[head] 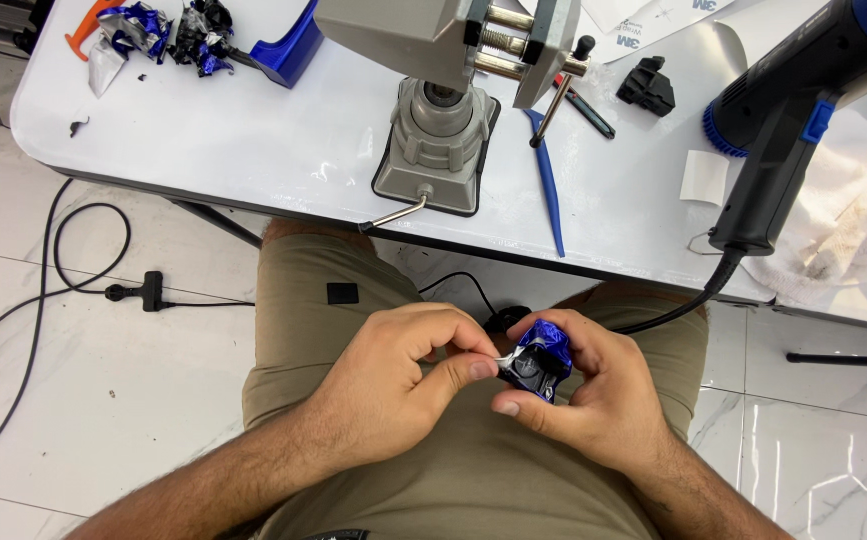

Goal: The person wraps a small black object with blue metallic foil, repeatedly folding and smoothing the edges by hand. The person uses a blue plastic pry tool to tuck and crease the foil around the object's contours. The wrapped object is held and adjusted throughout the process.

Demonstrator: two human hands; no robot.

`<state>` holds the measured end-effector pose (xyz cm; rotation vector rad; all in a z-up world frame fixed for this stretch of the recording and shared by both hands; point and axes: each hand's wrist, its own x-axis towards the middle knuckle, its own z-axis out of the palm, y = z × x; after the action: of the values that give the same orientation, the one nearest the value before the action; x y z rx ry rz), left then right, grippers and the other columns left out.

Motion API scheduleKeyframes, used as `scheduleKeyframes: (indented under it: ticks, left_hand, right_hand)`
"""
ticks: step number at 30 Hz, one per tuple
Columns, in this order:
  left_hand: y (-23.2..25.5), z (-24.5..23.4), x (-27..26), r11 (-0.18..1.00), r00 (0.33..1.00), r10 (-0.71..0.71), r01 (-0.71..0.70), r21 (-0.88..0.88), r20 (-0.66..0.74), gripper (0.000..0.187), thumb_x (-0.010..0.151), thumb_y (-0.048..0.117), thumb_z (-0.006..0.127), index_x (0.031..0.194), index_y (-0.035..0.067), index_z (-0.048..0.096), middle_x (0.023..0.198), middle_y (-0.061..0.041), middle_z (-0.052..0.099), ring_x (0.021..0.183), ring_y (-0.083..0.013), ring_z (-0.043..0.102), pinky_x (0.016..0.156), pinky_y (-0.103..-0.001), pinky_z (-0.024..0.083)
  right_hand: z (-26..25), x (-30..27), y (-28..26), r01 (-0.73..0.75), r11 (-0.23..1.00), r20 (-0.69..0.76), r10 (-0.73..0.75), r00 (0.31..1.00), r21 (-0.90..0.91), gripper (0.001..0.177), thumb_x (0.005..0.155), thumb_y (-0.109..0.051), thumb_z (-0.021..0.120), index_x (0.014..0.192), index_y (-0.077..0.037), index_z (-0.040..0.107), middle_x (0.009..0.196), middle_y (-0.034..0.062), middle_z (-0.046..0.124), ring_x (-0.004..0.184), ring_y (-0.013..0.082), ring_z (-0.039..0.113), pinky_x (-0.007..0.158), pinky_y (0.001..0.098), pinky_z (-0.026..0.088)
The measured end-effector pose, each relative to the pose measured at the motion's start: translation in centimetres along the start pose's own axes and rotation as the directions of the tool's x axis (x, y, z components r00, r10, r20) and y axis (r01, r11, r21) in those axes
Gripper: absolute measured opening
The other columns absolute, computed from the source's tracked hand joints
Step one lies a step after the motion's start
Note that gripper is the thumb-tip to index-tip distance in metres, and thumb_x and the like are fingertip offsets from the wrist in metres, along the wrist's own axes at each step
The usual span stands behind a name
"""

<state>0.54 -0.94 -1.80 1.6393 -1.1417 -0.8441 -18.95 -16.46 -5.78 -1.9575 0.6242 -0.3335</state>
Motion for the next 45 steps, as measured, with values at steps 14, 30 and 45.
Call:
scheduleKeyframes:
  ticks: [14, 30, 45]
  left_hand:
    - [-3.5, 1.1, 0.8, 0.938, 0.954, -0.284, 0.298, -0.179, 0.100, 0.012, 0.105, 0.018, 0.075, 0.093, 0.016, 0.079, 0.079, 0.008, 0.069, 0.074, -0.0076, 0.055, 0.070, -0.028, 0.047]
    - [-1.7, 0.2, 1.5, 0.911, 0.930, 0.360, -0.336, 0.239, -0.065, 0.010, 0.098, 0.022, 0.084, 0.101, 0.013, 0.084, 0.108, 0.000, 0.086, 0.095, -0.0213, 0.078, 0.091, -0.039, 0.060]
    - [-3.4, 1.7, 2.3, 0.994, 0.994, -0.040, 0.029, -0.109, -0.100, 0.011, 0.102, 0.014, 0.066, 0.092, 0.015, 0.069, 0.087, 0.004, 0.069, 0.085, -0.0144, 0.061, 0.079, -0.032, 0.051]
  right_hand:
    - [0.8, -0.7, 0.6, -0.059, 0.818, 0.176, -0.052, 0.983, 0.572, 0.054, 0.083, -0.026, 0.098, 0.124, 0.000, 0.073, 0.094, 0.0099, 0.080, 0.076, 0.0177, 0.082, 0.070, 0.0280, 0.066]
    - [2.3, 0.2, 0.9, 0.051, 0.999, -0.053, -0.051, 0.997, 0.003, 0.050, 0.078, -0.027, 0.097, 0.123, -0.011, 0.078, 0.105, -0.0024, 0.085, 0.090, 0.0085, 0.078, 0.083, 0.0229, 0.063]
    - [2.5, -0.5, 2.4, 0.361, 0.932, 0.039, -0.362, 0.931, 0.044, 0.062, 0.084, -0.026, 0.099, 0.132, -0.002, 0.068, 0.108, 0.0038, 0.079, 0.091, 0.0160, 0.075, 0.083, 0.0302, 0.064]
